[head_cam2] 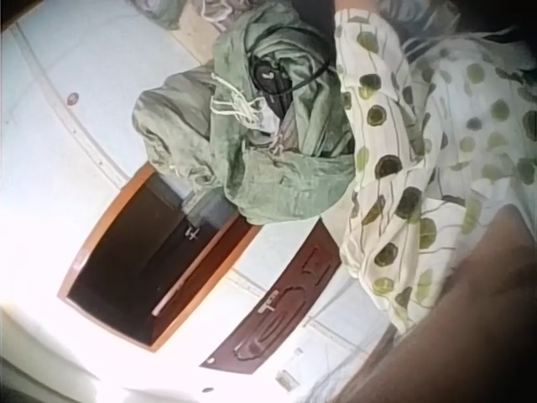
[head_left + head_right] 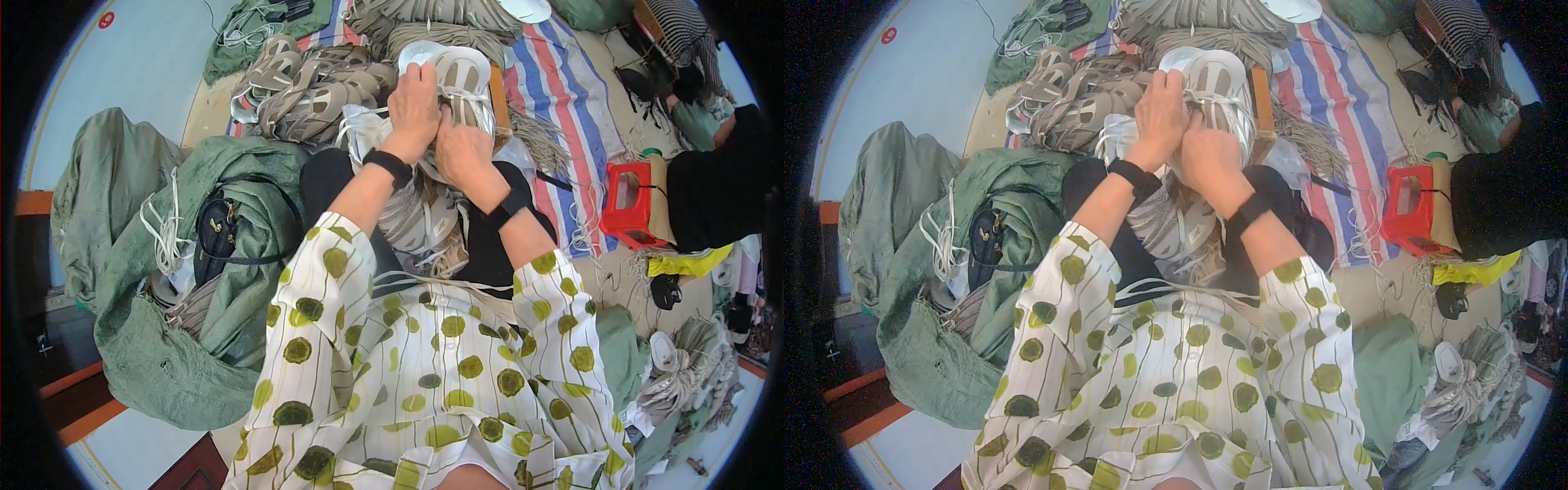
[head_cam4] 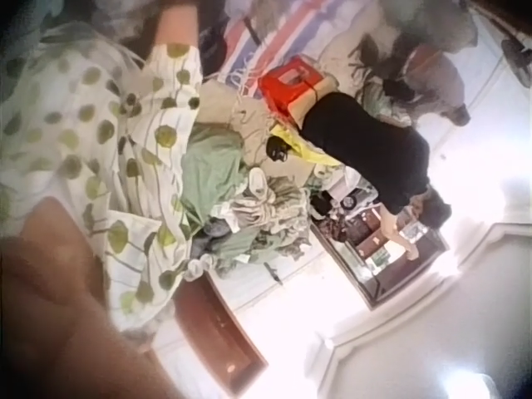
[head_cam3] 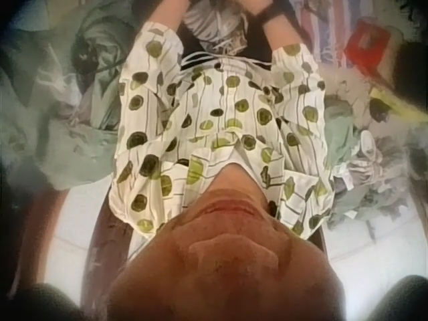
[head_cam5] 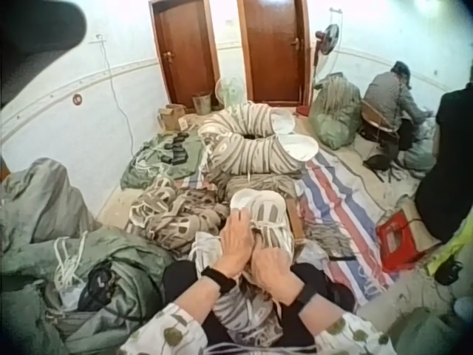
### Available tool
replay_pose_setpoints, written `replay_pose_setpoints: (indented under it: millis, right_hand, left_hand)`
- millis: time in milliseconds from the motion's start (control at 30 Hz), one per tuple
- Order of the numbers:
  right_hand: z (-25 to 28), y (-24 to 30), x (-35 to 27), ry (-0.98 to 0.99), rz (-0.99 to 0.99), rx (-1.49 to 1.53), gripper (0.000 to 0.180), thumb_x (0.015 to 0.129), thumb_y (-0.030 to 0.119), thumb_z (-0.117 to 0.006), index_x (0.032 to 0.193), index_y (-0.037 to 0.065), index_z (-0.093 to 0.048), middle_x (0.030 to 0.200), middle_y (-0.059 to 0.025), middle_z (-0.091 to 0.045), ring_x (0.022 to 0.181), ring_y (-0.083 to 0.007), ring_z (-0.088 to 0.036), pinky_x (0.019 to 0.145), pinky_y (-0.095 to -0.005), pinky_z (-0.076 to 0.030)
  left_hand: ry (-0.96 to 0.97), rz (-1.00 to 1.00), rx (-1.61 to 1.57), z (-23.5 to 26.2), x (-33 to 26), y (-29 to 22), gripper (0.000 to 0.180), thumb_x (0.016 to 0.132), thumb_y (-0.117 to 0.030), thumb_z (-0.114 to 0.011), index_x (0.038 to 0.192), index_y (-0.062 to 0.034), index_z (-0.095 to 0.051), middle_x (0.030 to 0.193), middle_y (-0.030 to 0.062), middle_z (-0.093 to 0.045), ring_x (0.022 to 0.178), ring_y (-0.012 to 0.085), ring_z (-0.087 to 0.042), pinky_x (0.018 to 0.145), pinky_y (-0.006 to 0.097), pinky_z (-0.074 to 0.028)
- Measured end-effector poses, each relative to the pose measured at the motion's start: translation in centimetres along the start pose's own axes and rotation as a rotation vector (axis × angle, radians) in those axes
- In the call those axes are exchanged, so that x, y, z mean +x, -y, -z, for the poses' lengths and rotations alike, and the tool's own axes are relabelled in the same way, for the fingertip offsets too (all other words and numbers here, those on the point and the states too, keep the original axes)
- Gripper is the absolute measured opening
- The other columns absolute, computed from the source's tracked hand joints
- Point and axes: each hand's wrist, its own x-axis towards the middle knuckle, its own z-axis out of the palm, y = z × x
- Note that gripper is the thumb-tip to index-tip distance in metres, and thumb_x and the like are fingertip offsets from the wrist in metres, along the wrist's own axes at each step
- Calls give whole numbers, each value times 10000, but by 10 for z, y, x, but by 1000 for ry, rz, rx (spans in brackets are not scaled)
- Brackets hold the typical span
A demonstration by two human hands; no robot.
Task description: The worker is lacing up white manufactured shoes while sitting in a workshop.
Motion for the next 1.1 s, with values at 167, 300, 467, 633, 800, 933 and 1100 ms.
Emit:
replay_pose_setpoints:
  millis: [167, 300, 467, 633, 800, 933, 1100]
  right_hand:
    - [3, 2, 3, 3, 24, -29, 463, 718, 117, -499, 1125, -95, -435, 604, -143, -612, 533, -266, -618, 475, -348, -473]
    - [6, 1, 1, 59, -29, 11, 410, 749, 121, -480, 1130, -30, -467, 658, -186, -618, 592, -320, -619, 534, -407, -483]
    - [0, -5, 11, -59, -204, 340, 249, 801, 180, -461, 976, 49, -580, 722, -222, -606, 685, -387, -597, 614, -463, -465]
    - [-6, -9, 27, -279, -288, 291, 251, 811, 221, -475, 711, 24, -593, 659, -198, -595, 642, -373, -594, 585, -459, -451]
    - [45, -10, -31, -4, -51, 657, 232, 787, 173, -469, 661, -10, -536, 636, -218, -560, 585, -392, -553, 541, -464, -426]
    - [80, -20, -54, 450, -206, 1193, 220, 820, 199, -520, 698, 32, -595, 545, -42, -562, 442, -91, -506, 433, -239, -394]
    - [26, -66, -37, -204, -209, 804, 294, 777, 181, -591, 1005, -2, -571, 786, -143, -607, 683, -204, -589, 618, -289, -474]
  left_hand:
    - [-17, -171, 66, 2, -2, 5, 311, 561, -159, -708, 778, -70, -504, 810, 75, -517, 812, 269, -541, 621, 371, -467]
    - [-62, -213, 61, 0, 0, 12, 158, 563, -119, -669, 702, -97, -595, 746, 53, -573, 788, 252, -550, 623, 375, -458]
    - [260, -136, -55, 16, 13, 18, 170, 647, -71, -567, 795, -92, -649, 816, 117, -620, 794, 306, -582, 671, 397, -461]
    - [413, -29, -110, 21, 12, 7, 255, 662, -60, -543, 900, -65, -636, 865, 154, -627, 805, 319, -598, 713, 388, -470]
    - [73, -433, -310, 45, -27, 9, 313, 710, -14, -495, 1021, -34, -528, 815, 152, -624, 804, 335, -592, 776, 391, -465]
    - [48, -842, -268, 49, -32, -4, 235, 746, -19, -467, 974, -41, -518, 803, 165, -606, 796, 353, -580, 766, 398, -451]
    - [322, -72, -627, 31, -33, -36, 203, 803, -61, -433, 989, -71, -517, 755, 220, -571, 732, 382, -560, 647, 425, -426]
